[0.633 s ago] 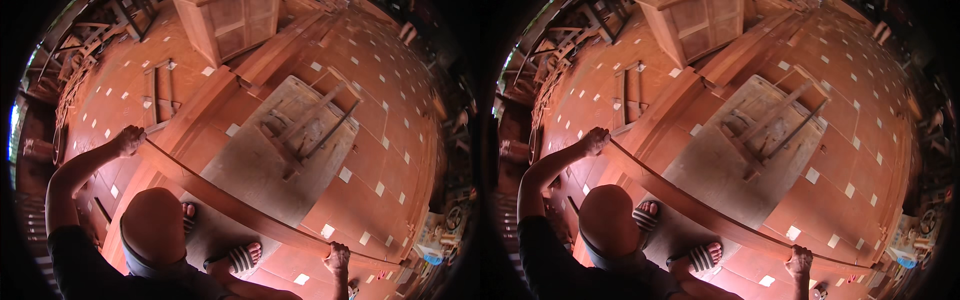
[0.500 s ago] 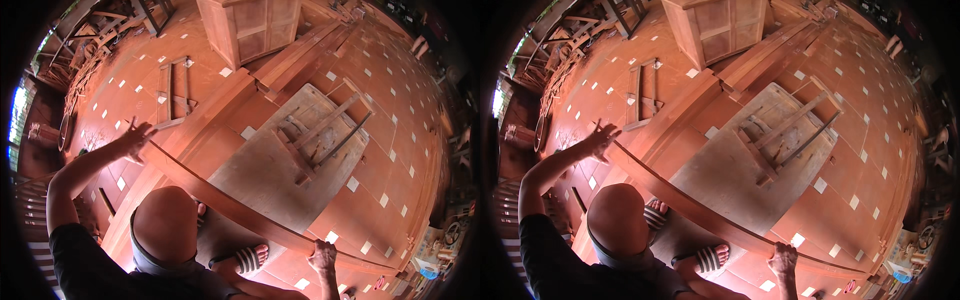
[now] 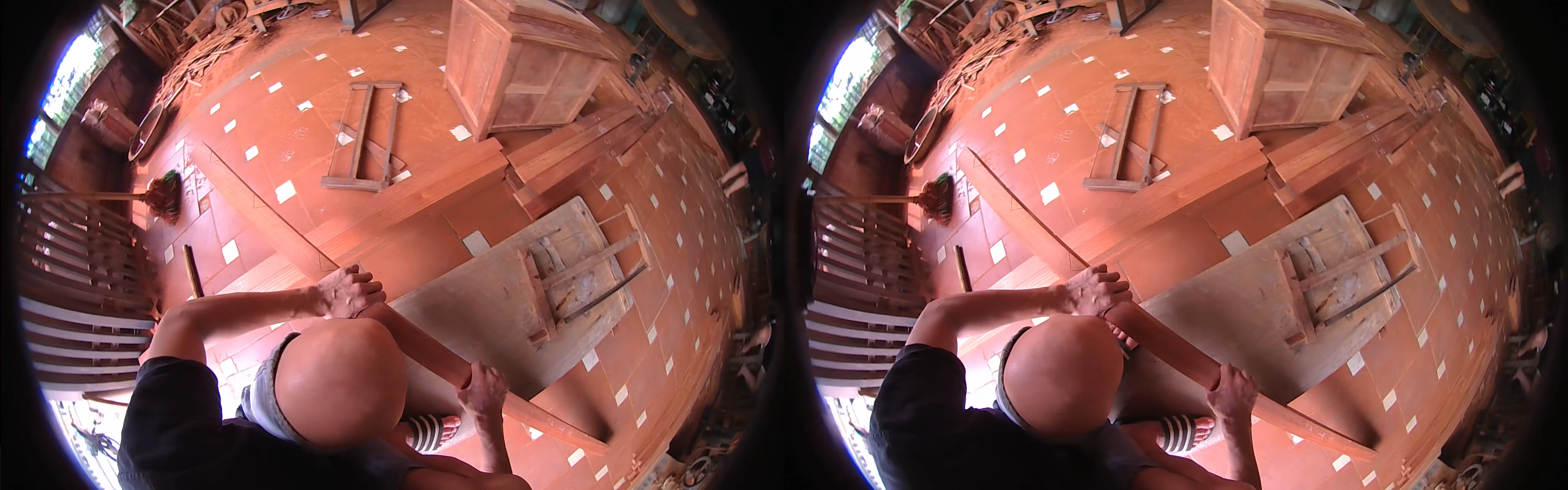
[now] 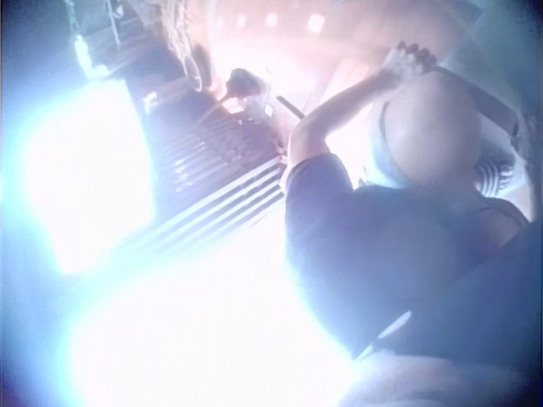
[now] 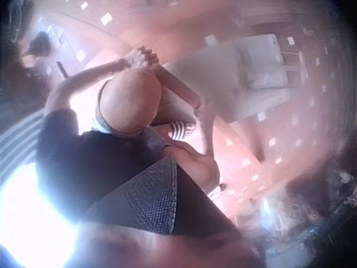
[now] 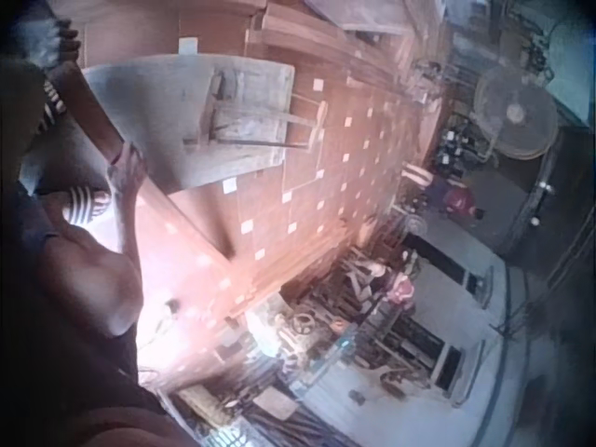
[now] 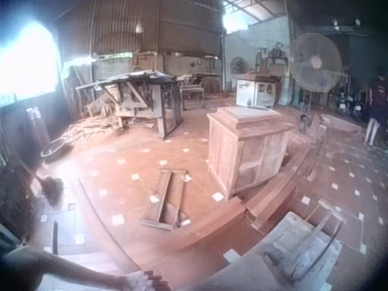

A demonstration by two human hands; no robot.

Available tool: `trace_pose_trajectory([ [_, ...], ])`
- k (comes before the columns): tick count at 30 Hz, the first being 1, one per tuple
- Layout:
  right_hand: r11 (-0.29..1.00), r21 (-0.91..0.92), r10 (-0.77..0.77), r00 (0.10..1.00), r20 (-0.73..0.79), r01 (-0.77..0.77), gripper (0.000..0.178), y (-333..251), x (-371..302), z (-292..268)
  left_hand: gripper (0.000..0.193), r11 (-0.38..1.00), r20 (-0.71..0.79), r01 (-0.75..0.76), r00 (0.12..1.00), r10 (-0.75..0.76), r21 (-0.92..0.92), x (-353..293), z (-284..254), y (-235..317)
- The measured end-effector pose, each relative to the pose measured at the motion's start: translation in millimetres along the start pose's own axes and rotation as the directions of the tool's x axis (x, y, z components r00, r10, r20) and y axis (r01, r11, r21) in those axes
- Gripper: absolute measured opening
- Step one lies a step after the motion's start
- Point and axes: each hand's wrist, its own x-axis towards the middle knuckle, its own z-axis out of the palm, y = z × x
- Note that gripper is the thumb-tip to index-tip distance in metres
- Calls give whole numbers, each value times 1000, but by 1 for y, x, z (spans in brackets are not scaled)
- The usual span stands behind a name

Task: The person sits on the floor and uses a hand saw to cut a long wooden plank. After completing the cut, they lift the plank and place it on a nearby stack of wood.

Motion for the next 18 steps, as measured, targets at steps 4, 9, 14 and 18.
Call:
trace_pose_trajectory([
  [4, 994, 93, -55, 997, -45, 59, 59, -5, -3, 8, 53, 1000, 16, -9, 1000, 9, -12, -19, -8, -13],
  [9, 987, 72, 143, 990, -6, -143, 99, 64, -65, -24, 61, 999, 53, 31, 998, -30, -35, -28, 9, -22],
  [14, 991, -71, 103, 988, -116, -111, 90, 220, -138, 7, 62, 999, 37, -12, 999, 11, 31, -16, 6, -22],
  [18, 990, -141, -2, 998, -56, -6, 66, 169, -81, 6, 63, 996, 76, 91, 993, -90, -7, -41, 23, -12],
])
